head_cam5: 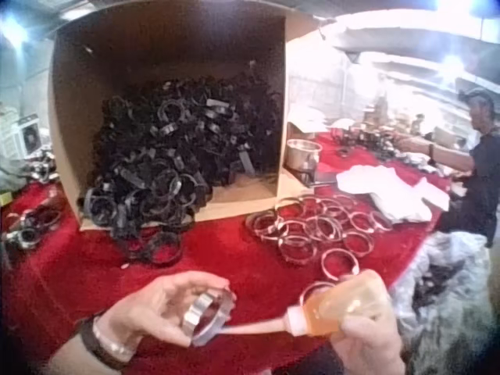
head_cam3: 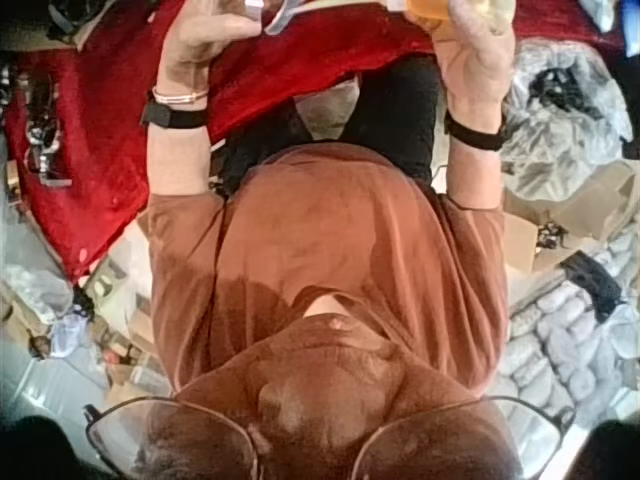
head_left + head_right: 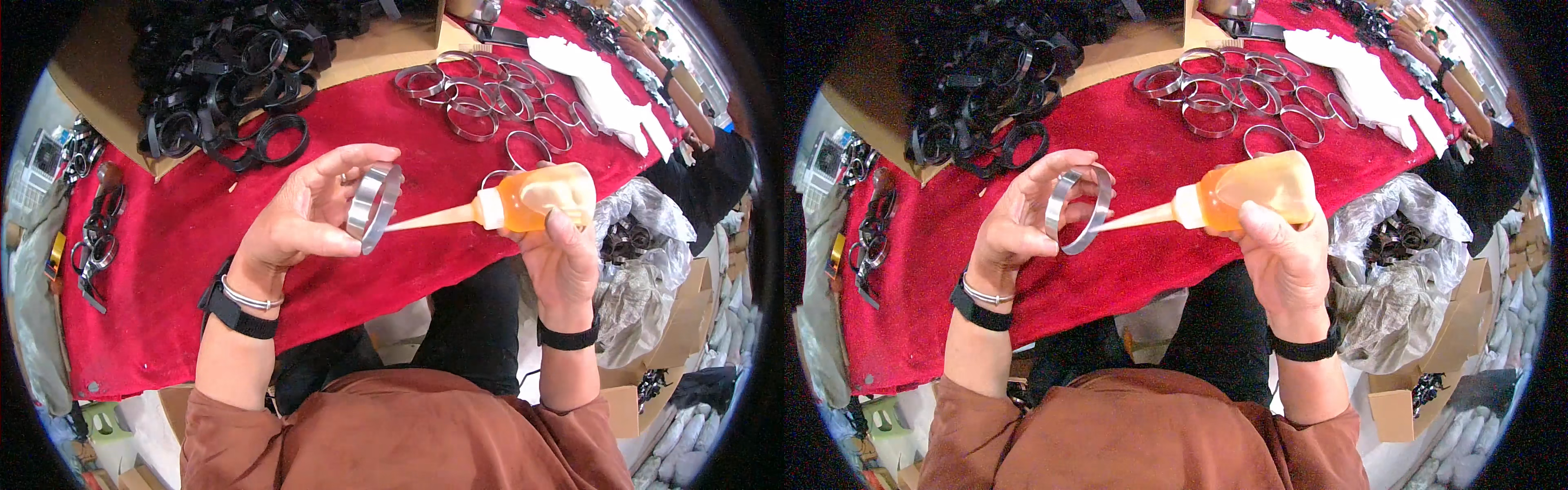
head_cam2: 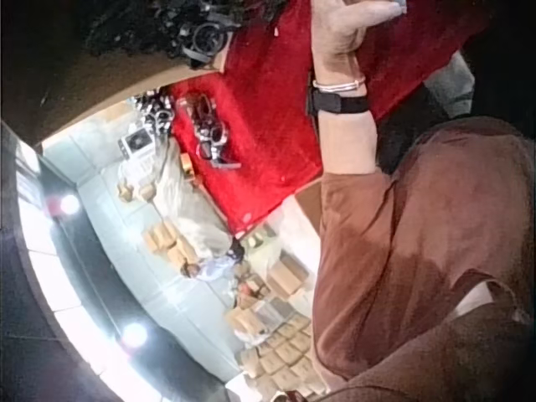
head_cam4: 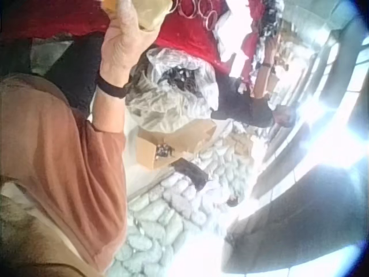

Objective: Applying oil to metal ring components using a squeeze bottle in a manufacturing setting.

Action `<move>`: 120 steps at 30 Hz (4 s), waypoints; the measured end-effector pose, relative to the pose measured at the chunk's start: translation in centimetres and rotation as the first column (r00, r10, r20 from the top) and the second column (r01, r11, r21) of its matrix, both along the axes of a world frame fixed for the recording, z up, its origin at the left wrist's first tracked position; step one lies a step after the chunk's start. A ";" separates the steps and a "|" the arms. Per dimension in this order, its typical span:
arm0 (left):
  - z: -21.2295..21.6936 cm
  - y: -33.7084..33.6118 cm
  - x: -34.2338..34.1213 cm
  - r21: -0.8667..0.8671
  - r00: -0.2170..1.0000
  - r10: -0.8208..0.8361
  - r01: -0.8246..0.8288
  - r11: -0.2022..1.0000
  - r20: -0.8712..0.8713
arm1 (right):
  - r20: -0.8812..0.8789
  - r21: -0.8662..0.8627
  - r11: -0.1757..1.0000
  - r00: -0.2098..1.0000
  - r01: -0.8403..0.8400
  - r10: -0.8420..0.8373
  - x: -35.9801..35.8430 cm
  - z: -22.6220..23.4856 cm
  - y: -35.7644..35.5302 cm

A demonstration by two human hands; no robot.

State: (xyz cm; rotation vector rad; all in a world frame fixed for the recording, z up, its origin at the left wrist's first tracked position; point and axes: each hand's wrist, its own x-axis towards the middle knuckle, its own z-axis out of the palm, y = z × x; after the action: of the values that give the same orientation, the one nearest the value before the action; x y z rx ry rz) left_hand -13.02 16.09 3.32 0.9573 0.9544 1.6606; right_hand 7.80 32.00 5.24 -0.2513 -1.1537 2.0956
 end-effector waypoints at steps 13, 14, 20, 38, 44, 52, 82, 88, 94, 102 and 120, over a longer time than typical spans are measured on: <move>0.9 0.1 0.2 -0.113 0.994 0.099 -0.105 0.988 -0.056 | 0.070 0.472 0.827 0.921 0.307 -0.382 -1.5 0.8 -1.2; 0.9 0.2 0.3 -0.117 0.993 0.102 -0.108 0.987 -0.060 | 0.069 0.486 0.817 0.918 0.311 -0.390 -1.6 0.8 -1.3; 0.7 0.2 0.2 -0.118 0.989 0.105 -0.117 0.986 -0.100 | 0.074 0.516 0.799 0.913 0.309 -0.401 -2.0 0.6 -1.6; 0.4 0.0 0.1 -0.123 0.984 0.119 -0.135 0.983 -0.131 | 0.023 0.635 0.763 0.985 0.119 -0.173 -1.3 1.2 -2.3; 0.3 0.1 0.2 -0.080 0.986 0.123 -0.132 0.988 -0.109 | 0.153 0.315 0.946 0.980 0.074 -0.127 -1.3 0.7 -0.9; 1.4 -0.1 -1.0 -0.282 0.795 0.221 -0.438 0.854 -0.565 | -0.118 -0.475 0.880 0.991 -0.006 -0.058 0.5 -2.2 4.8; 3.0 7.6 5.5 -0.175 -0.041 -0.228 -0.519 0.837 -0.973 | -0.202 -0.360 0.907 0.930 0.220 -0.306 10.1 -3.4 9.4; 4.4 12.6 2.7 -0.235 0.297 -0.054 -0.618 0.751 -0.953 | -0.250 -0.370 0.907 0.918 0.203 -0.308 9.4 -4.0 10.4; 2.8 18.9 2.9 0.060 -0.091 -0.012 -0.744 0.666 -0.996 | -0.219 -0.377 0.903 0.927 0.207 -0.304 8.9 -4.0 10.4; 5.2 23.7 -0.2 -0.211 -0.151 -0.323 -0.495 0.843 -0.934 | -0.190 -0.373 0.905 0.938 0.203 -0.289 8.7 -4.3 10.4; 4.4 8.0 2.5 -0.152 0.991 -0.130 0.134 0.979 0.037 | -0.160 0.265 0.906 0.941 0.330 -0.296 4.2 2.0 5.0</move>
State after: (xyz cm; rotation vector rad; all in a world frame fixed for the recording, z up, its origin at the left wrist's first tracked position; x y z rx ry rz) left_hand -10.53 24.06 7.69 0.8724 0.9656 1.4629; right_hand 12.00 36.98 7.22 -0.1612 -1.2400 1.6168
